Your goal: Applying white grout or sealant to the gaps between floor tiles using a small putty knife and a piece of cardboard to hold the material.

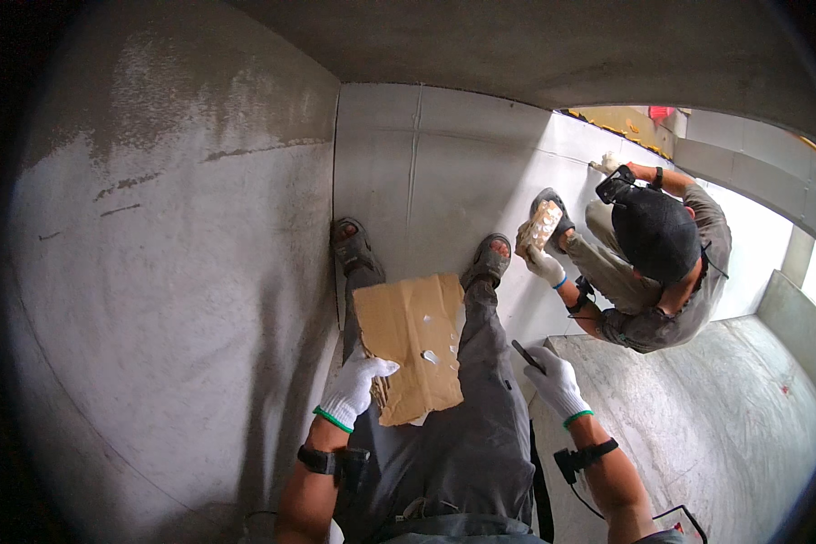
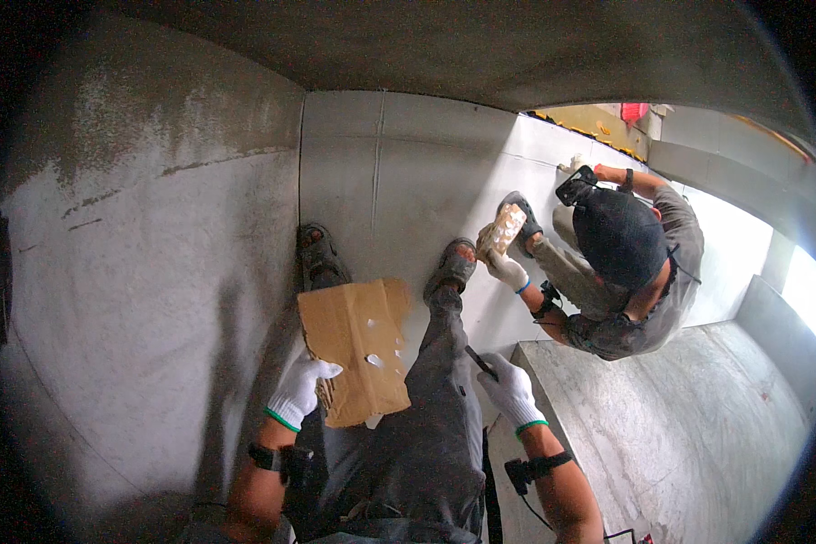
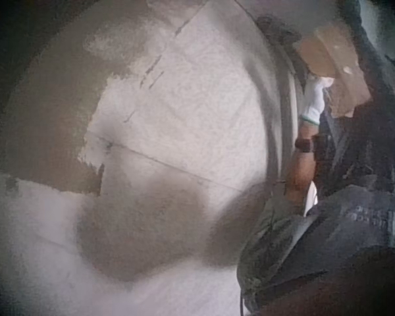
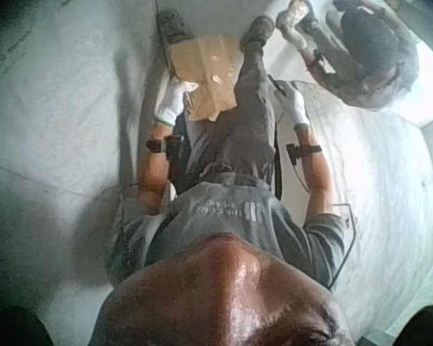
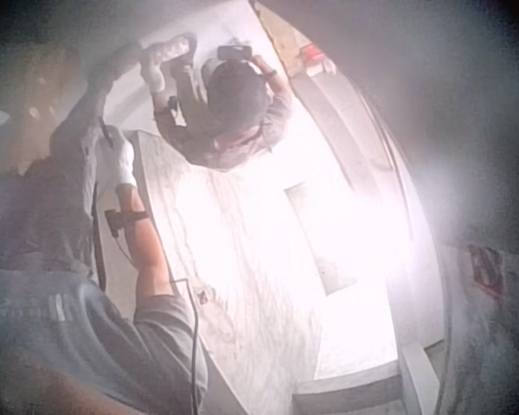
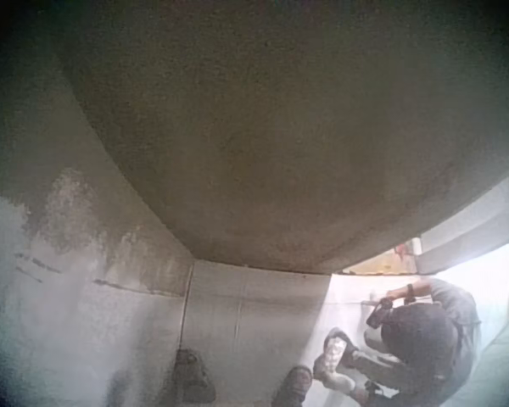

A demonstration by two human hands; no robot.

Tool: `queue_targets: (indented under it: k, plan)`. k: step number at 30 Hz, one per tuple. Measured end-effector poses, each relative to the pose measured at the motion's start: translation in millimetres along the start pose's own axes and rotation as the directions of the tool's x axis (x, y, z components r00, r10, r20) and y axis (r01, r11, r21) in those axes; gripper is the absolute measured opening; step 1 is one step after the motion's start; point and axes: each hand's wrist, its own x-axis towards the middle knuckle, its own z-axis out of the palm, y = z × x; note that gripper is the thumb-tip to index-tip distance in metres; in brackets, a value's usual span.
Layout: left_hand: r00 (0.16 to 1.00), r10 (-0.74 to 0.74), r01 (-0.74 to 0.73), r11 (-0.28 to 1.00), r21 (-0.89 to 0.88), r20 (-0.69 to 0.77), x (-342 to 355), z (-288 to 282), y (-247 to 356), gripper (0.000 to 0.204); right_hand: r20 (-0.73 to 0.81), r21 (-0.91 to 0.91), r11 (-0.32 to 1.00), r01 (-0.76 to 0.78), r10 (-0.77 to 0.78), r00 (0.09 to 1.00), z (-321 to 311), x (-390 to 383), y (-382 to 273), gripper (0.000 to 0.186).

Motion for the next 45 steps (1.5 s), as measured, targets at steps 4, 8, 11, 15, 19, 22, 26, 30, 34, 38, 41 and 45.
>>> queue_targets:
  k: [4, 8, 11, 15, 19, 22, 26, 30, 34, 38, 41, 45]
  plan:
    - [0.999, 0.052, -0.052, 0.999, -0.003, -0.015, 5, -15, -13, 0.055, -0.041, 0.003, 0.998, 0.063, -0.063, 0.997, -11, 5, 40, 0.043]
    - [0.980, 0.172, -0.175, 0.984, -0.024, -0.097, 10, -15, -21, 0.035, -0.099, 0.057, 0.996, 0.074, -0.068, 0.993, -21, 33, 76, 0.042]
    - [0.954, 0.161, -0.180, 0.982, -0.051, -0.253, 4, -39, -41, 0.039, -0.103, 0.044, 0.989, 0.141, -0.136, 0.985, -37, 54, 70, 0.041]
    - [0.944, 0.090, -0.159, 0.967, -0.199, -0.319, -6, -54, -69, 0.043, -0.114, 0.070, 0.975, 0.210, -0.201, 0.973, -58, 82, 92, 0.042]
    - [0.901, 0.167, -0.271, 0.938, -0.217, -0.401, -49, -41, -66, 0.053, -0.121, 0.116, 0.955, 0.272, -0.258, 0.959, -72, 84, 129, 0.041]
    - [0.876, 0.201, -0.316, 0.926, -0.207, -0.439, -63, -6, -59, 0.059, -0.123, 0.079, 0.958, 0.276, -0.266, 0.956, -78, 83, 162, 0.041]
    - [0.857, 0.233, -0.374, 0.896, -0.242, -0.460, -68, 2, -74, 0.060, -0.049, 0.077, 0.984, 0.162, -0.158, 0.986, -65, 75, 164, 0.042]
    - [0.882, 0.176, -0.353, 0.861, -0.365, -0.437, -56, 22, -92, 0.063, -0.006, 0.127, 0.980, 0.155, -0.156, 0.988, -57, 69, 167, 0.040]
    - [0.894, 0.107, -0.286, 0.883, -0.371, -0.435, -42, 27, -107, 0.066, -0.010, 0.117, 0.986, 0.117, -0.117, 0.993, -57, 59, 173, 0.039]
    - [0.901, 0.083, -0.263, 0.885, -0.385, -0.425, -34, 30, -120, 0.067, -0.027, 0.039, 0.998, 0.046, -0.045, 0.999, -61, 55, 189, 0.039]
    - [0.920, 0.087, -0.273, 0.841, -0.468, -0.381, -30, 28, -126, 0.070, -0.048, 0.014, 1.000, 0.013, -0.012, 0.999, -56, 54, 197, 0.040]
    - [0.919, 0.091, -0.284, 0.827, -0.485, -0.384, -25, 13, -139, 0.074, -0.063, 0.058, 0.997, 0.054, -0.050, 0.997, -38, 65, 195, 0.041]
